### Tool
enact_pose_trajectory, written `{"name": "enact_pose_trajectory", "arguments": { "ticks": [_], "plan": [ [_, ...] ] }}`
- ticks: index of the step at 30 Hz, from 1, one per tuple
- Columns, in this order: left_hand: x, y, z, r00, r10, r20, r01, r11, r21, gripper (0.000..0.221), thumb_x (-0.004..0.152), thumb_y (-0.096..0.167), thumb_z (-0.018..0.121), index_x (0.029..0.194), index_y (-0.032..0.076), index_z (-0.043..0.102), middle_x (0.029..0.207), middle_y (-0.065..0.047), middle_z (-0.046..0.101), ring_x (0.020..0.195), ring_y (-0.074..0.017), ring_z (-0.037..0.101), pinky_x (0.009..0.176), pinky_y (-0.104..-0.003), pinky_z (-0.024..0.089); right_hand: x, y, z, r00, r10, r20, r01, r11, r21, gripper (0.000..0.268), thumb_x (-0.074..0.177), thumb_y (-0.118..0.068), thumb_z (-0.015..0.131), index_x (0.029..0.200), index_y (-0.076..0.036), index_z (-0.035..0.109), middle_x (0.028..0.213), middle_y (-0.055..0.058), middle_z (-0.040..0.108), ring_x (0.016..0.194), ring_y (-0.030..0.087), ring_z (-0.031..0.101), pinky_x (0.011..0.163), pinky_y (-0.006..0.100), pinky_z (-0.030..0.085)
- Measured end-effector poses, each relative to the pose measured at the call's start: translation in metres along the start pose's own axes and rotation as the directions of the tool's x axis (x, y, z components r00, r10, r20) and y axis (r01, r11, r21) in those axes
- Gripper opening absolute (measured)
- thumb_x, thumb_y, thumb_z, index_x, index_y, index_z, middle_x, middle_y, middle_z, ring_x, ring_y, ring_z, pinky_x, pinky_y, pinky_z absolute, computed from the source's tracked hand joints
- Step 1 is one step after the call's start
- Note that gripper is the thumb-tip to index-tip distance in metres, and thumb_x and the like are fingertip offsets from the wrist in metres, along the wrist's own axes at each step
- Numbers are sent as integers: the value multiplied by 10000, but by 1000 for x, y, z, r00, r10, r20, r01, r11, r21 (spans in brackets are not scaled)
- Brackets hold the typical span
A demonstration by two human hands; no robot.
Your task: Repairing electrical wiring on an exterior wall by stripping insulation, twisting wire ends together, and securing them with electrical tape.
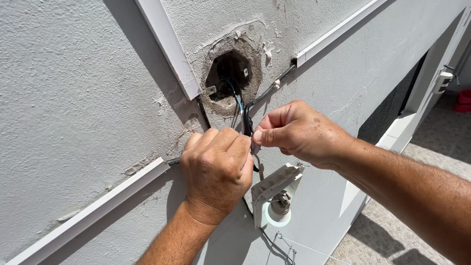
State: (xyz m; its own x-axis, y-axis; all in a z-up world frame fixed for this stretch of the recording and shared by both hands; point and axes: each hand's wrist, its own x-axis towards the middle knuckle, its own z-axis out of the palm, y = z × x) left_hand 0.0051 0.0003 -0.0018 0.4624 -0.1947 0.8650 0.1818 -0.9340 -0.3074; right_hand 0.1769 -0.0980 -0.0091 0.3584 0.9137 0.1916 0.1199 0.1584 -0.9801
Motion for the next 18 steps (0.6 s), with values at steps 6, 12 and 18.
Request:
{"name": "enact_pose_trajectory", "arguments": {
  "ticks": [6, 12, 18],
  "plan": [
    [-1, -1, 1, 1000, -19, 10, 19, 1000, 17, 226, 740, -19, 602, 707, 136, 441, 715, -28, 418, 573, -257, 423, 541, -393, 315, -16, 4, 0, 948, -212, -237, 139, 947, -291, 356, 938, -226, 780, 673, -116, 570, 562, -62, 365, 517, 67, 276, 431, 272, 212],
    [-5, -3, 3, 998, 36, 50, -39, 997, 70, 253, 743, -53, 642, 756, 134, 471, 749, -29, 427, 571, -241, 418, 538, -367, 334, -26, 7, 10, 878, -478, -35, 323, 644, -693, 130, 820, -192, 855, 914, -155, 774, 703, -32, 625, 581, 94, 565, 535, 267, 480],
    [-3, -3, -6, 997, 74, -20, -73, 996, 52, 298, 795, -188, 485, 762, 107, 517, 725, -29, 434, 562, -214, 381, 542, -338, 342, -26, 11, 20, 819, -574, 10, 394, 550, -736, 167, 812, -141, 839, 733, -153, 692, 666, -38, 610, 556, 122, 550, 524, 289, 453]
  ]
}}
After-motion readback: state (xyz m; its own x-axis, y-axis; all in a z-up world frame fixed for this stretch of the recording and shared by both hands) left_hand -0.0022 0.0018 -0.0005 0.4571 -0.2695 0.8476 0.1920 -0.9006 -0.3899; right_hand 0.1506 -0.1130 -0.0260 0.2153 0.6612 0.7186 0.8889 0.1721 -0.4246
